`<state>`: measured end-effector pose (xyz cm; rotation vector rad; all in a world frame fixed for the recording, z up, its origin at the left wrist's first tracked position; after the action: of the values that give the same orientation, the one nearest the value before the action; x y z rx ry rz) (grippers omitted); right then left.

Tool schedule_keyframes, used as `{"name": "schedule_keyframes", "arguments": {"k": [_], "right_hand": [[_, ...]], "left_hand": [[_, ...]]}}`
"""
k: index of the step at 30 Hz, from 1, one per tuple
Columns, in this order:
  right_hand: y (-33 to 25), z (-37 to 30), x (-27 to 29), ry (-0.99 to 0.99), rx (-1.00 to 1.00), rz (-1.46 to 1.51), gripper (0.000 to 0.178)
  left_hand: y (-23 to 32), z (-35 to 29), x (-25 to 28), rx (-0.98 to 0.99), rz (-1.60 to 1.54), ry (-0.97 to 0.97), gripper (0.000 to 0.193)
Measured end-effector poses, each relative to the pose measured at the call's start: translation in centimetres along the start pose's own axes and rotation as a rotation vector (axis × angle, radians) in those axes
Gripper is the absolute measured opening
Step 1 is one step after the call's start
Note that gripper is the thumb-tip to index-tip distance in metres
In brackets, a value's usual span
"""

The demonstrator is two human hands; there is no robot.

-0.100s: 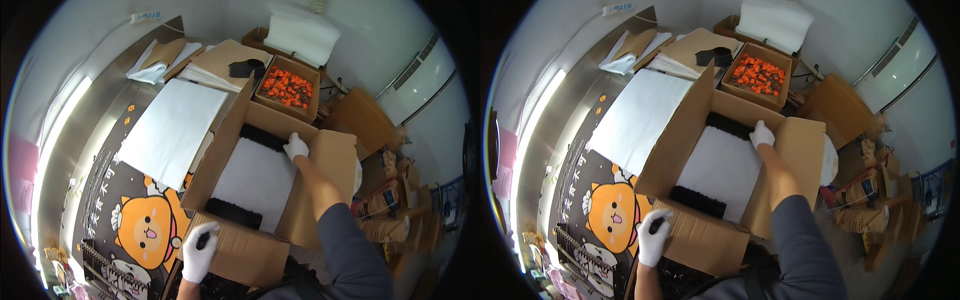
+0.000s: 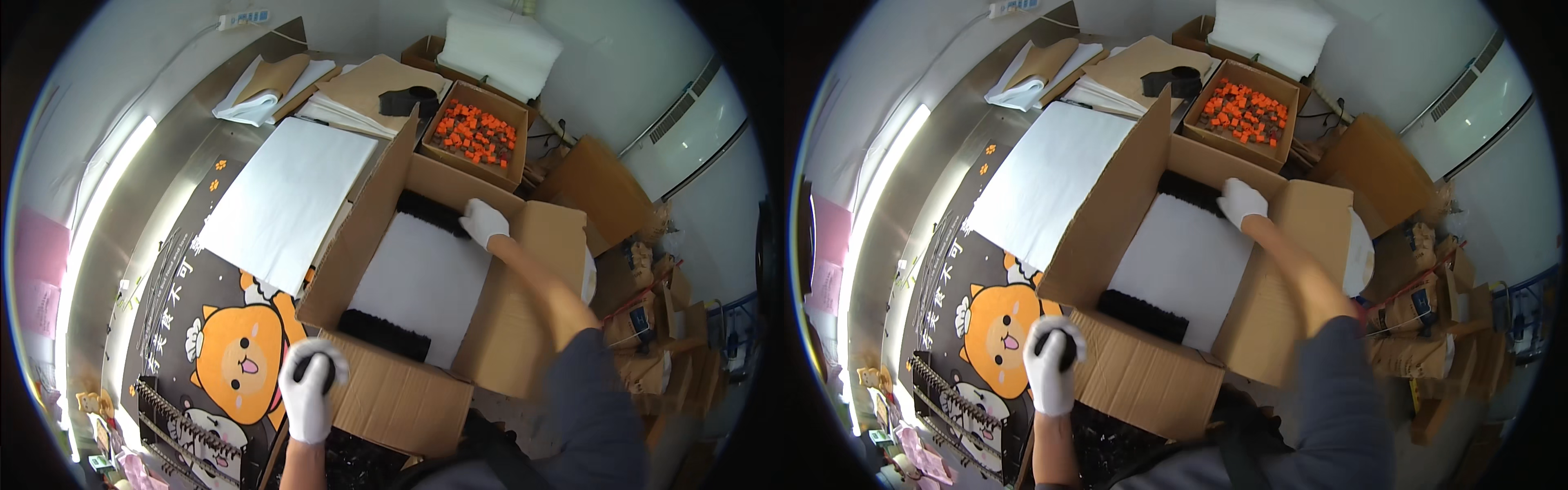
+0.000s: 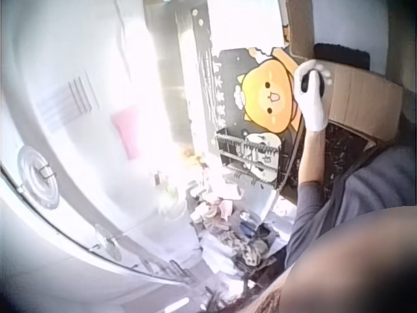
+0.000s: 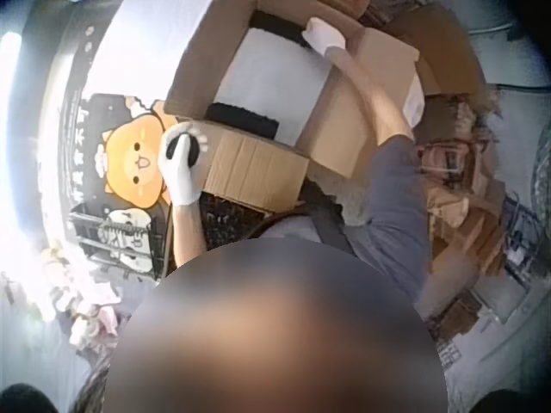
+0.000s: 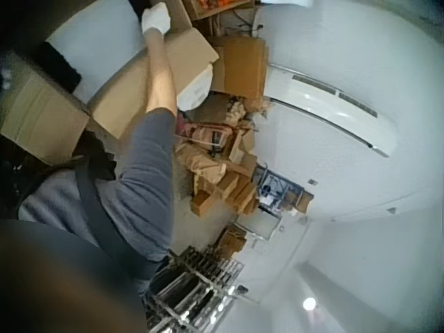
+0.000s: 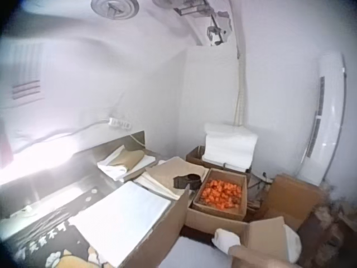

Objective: The person repeatedly picks up small black plastic components from a box, snaps them together by hand, and places the assembled units into a cardboard box. The person also moves a metal rack aside to access the workspace.

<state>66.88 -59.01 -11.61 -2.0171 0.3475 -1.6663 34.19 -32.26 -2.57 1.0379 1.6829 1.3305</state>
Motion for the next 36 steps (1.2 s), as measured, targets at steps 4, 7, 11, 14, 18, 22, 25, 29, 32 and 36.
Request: {"name": "schedule_keyframes", "arguments": {"k": [4, 7, 11, 14, 18, 22, 25, 29, 32, 36], "right_hand": [[-13.2, -13.6, -1.6, -0.939, 0.413, 0.882, 0.046], [-18.0, -19.5, -0.9, -1.139, 0.184, 0.837, 0.037], [-12.0, -15.0, -1.2, -0.897, 0.696, 0.311, 0.042], [-6.0, -14.3, -4.5, -1.037, 0.764, -0.317, 0.029], [-2.3, -15.7, -11.8, -1.027, 0.721, -0.454, 0.03], [-1.0, -15.5, -15.1, -1.001, 0.509, -0.366, 0.027], [-0.9, -15.0, -16.1, -1.028, 0.433, -0.368, 0.024], [-8.1, -15.1, -10.6, -1.111, 0.673, -0.748, 0.028], [-24.6, -24.8, -2.4, -1.224, 0.618, -0.401, 0.031], [-38.8, -39.6, -10.4, -1.161, 1.152, 0.284, 0.027]], "left_hand": [[1.1, 1.5, -2.8, -0.211, 0.01, 0.155, 0.022], [1.0, 0.6, -6.6, 0.001, 0.147, -0.159, 0.047], [0.8, -1.8, -4.5, -0.191, 0.268, 0.005, 0.069], [-0.9, -6.0, -1.0, -0.056, 0.19, 0.216, 0.038], [-3.2, -10.8, 1.7, 0.039, 0.041, 0.367, 0.03], [-4.7, -15.3, 4.9, 0.006, -0.054, 0.529, 0.03], [-6.1, -18.2, 6.9, -0.029, -0.178, 0.623, 0.03], [-7.0, -24.1, 10.8, 0.012, -0.194, 0.797, 0.028], [-8.2, -29.5, 13.9, -0.018, -0.128, 0.94, 0.027], [-10.5, -33.7, 17.0, -0.074, -0.04, 1.037, 0.024]]}}
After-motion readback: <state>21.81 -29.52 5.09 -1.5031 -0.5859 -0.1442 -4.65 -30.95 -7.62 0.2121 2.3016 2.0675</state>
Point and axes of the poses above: each hand's wrist, its own z-axis towards the middle knuckle, its own x-axis out of the back of the hand, y = z × x, the point moved 4 cm from there along z, towards the middle knuckle, and after that the axes turned 15 degrees about z, right-handed, at the moved point
